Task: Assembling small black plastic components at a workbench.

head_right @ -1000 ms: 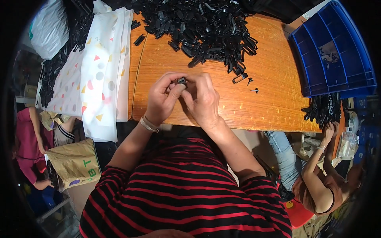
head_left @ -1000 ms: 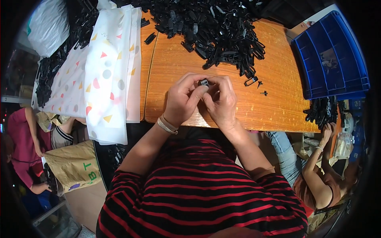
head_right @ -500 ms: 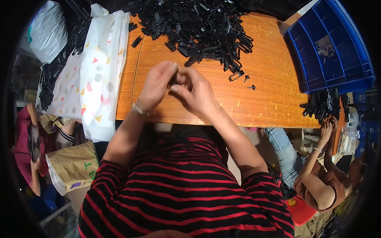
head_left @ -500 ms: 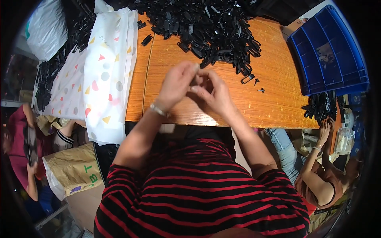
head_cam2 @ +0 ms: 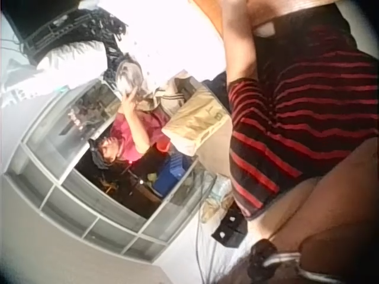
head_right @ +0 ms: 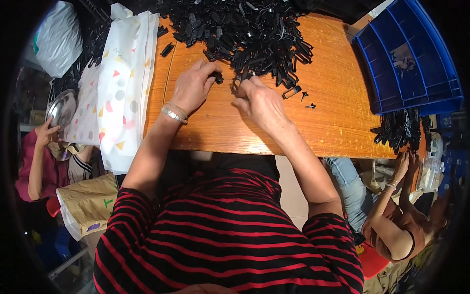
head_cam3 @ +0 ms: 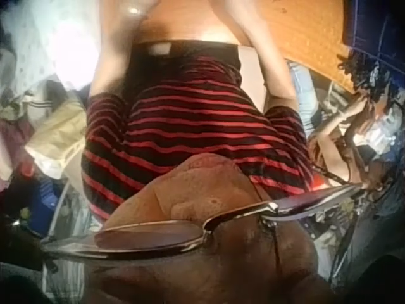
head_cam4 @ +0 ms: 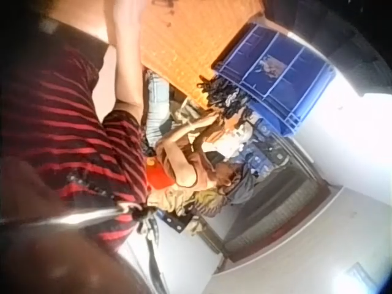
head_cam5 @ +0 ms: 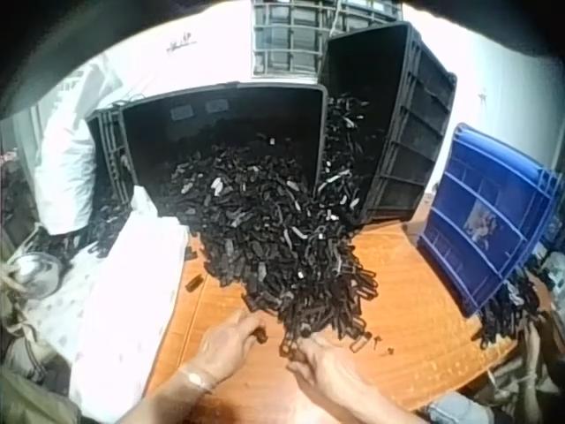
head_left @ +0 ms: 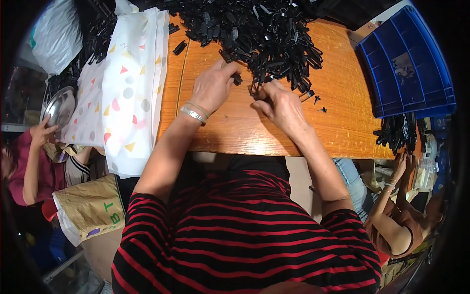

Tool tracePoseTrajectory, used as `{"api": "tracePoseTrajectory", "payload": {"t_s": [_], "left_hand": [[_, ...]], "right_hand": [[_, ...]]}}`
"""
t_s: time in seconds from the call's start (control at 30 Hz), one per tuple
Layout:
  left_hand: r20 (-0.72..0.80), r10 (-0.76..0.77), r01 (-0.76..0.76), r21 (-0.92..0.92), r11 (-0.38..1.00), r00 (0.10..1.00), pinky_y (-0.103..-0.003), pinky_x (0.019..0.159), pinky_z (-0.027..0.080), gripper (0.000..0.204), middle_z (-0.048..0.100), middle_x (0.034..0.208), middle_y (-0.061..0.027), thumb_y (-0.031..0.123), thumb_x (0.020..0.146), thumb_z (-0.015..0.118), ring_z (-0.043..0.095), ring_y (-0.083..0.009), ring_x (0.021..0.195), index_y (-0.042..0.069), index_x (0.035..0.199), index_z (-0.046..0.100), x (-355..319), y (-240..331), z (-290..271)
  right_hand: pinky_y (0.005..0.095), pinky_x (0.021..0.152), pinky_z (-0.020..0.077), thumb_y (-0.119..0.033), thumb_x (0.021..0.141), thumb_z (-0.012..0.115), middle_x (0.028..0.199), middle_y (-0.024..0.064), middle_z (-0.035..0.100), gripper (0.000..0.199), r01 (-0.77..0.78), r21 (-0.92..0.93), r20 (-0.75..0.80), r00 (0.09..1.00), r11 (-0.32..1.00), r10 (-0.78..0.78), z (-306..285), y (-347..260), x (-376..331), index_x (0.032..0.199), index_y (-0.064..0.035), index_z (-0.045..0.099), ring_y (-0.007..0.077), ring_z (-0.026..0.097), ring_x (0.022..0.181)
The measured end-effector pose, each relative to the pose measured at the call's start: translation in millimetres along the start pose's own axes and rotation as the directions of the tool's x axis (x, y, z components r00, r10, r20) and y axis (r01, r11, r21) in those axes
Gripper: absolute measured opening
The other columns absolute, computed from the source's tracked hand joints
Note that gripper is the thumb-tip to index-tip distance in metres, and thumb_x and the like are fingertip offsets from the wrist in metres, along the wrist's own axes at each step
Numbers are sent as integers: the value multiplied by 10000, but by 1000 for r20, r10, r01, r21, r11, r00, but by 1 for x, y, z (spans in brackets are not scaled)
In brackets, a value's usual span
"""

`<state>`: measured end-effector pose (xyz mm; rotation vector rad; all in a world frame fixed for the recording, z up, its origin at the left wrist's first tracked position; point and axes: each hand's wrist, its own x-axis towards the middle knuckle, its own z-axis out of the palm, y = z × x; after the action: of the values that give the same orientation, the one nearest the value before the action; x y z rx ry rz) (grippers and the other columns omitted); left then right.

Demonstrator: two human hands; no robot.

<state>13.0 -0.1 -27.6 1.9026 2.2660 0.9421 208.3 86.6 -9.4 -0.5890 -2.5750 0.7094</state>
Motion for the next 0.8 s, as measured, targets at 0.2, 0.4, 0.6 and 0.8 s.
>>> {"api": "tracePoseTrajectory", "payload": {"t_s": [0.2, 0.4, 0.6, 0.8], "left_hand": [[41, 2, -4, 40, 999, 999, -428, 724, 488, 218, 562, 944, -131, 62, 825, 653, 589, -359, 848, 88, 1036, 604, -2, 1, -8], [9, 53, -54, 146, 988, 999, -421, 734, 490, 237, 562, 953, -125, 120, 805, 695, 598, -353, 872, 53, 1019, 619, -3, -1, -9], [-201, -49, -21, -331, 943, 978, -346, 662, 501, 210, 637, 903, -119, 109, 852, 677, 623, -259, 754, 19, 1038, 637, -23, -1, -2], [269, -413, 369, -911, 184, 870, -165, 586, 404, 199, 608, 748, 10, 116, 942, 613, 497, -30, 617, 4, 1106, 628, -45, 15, -4]], "right_hand": [[399, 614, 499, -53, 800, 702, 788, 173, 631, 182, -36, -76, -86, 996, 996, 30, 0, 5, -3, 912, -21, 561, 338, 634, 690], [410, 652, 522, -45, 830, 629, 893, 213, 666, 298, -105, 22, -63, 992, 994, 107, 2, -12, -6, 1112, -22, 537, 368, 662, 765], [422, 638, 522, -78, 854, 640, 871, 175, 642, 197, 24, -69, -70, 997, 997, -29, 19, -9, -15, 1040, -16, 618, 366, 646, 747], [386, 624, 523, -107, 815, 722, 887, 126, 600, 177, -27, -64, -76, 997, 998, 22, 18, -10, -16, 948, -10, 655, 320, 640, 715]]}}
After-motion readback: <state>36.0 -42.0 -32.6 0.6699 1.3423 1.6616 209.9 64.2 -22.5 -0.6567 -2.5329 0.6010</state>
